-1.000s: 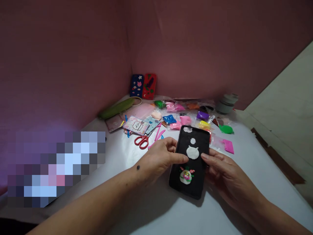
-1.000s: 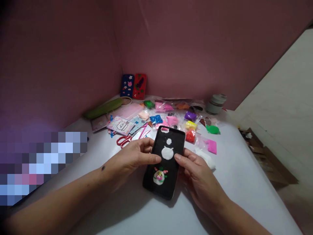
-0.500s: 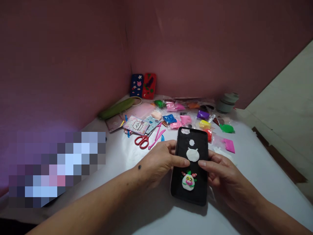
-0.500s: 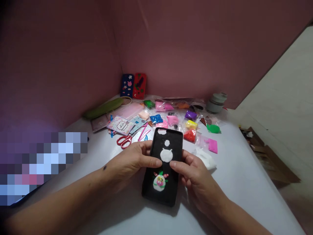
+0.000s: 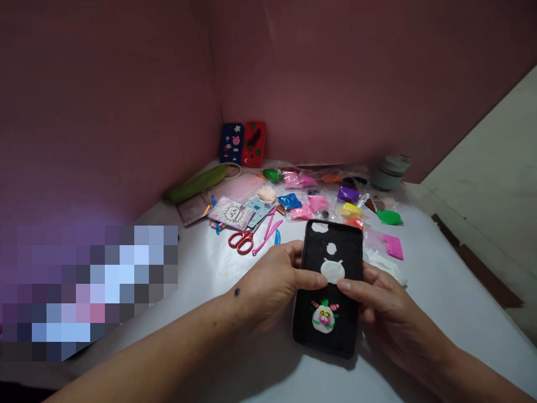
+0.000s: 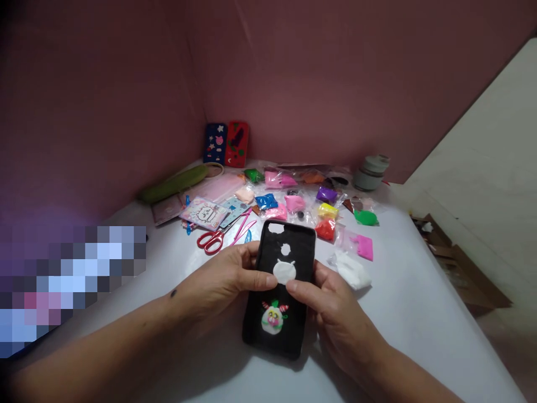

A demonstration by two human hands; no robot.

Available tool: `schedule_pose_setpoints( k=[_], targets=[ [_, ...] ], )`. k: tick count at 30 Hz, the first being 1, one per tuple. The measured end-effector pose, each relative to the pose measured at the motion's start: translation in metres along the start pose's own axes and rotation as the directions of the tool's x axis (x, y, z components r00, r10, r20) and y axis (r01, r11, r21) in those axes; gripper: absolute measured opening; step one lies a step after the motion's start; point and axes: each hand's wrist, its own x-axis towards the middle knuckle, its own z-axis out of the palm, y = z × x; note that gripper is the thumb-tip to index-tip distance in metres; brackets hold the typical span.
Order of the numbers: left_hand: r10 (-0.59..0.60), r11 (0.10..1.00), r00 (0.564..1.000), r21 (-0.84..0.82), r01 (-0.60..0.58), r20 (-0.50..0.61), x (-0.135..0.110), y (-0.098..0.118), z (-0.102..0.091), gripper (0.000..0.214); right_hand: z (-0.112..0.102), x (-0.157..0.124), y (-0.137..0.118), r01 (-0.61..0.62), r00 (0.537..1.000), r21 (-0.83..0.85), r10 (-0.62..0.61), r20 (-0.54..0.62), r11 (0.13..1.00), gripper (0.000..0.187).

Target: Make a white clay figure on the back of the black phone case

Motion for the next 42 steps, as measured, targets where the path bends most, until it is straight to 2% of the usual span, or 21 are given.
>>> schedule_pose_setpoints(
  k=[7,18,29,35,42],
  targets=[
    [0.015,1.000,0.999,-0.011,-0.015,0.038,0.0015,-0.0019,-0.0017,0.035,-0.0012,0.0013,0.0015,-0.002,0.999,-0.006,0.002,0.034,1.000,0.036],
    [0.010,1.000,1.000,-0.010,-0.010,0.018,0.0014,-0.0018,-0.0014,0.037,-0.0010,-0.0006,0.0021,-0.015,0.999,-0.003,0.015,0.031,1.000,0.034],
    [0.041,0.998,0.997,0.046,-0.043,0.058,0.0012,-0.0048,-0.0034,0.036,-0.0024,-0.0021,0.0028,-0.056,0.998,0.024,0.056,0.023,0.998,0.033],
    [0.048,0.995,0.997,0.090,-0.053,0.064,0.0023,-0.0048,-0.0024,0.037,-0.0012,-0.0013,0.0035,-0.051,0.998,0.017,0.050,0.047,0.999,0.027],
    [0.050,0.993,0.997,0.108,-0.056,0.052,0.0010,-0.0046,-0.0018,0.038,-0.0045,0.0008,0.0017,-0.032,0.997,-0.001,0.032,0.068,0.999,0.032]
  ],
)
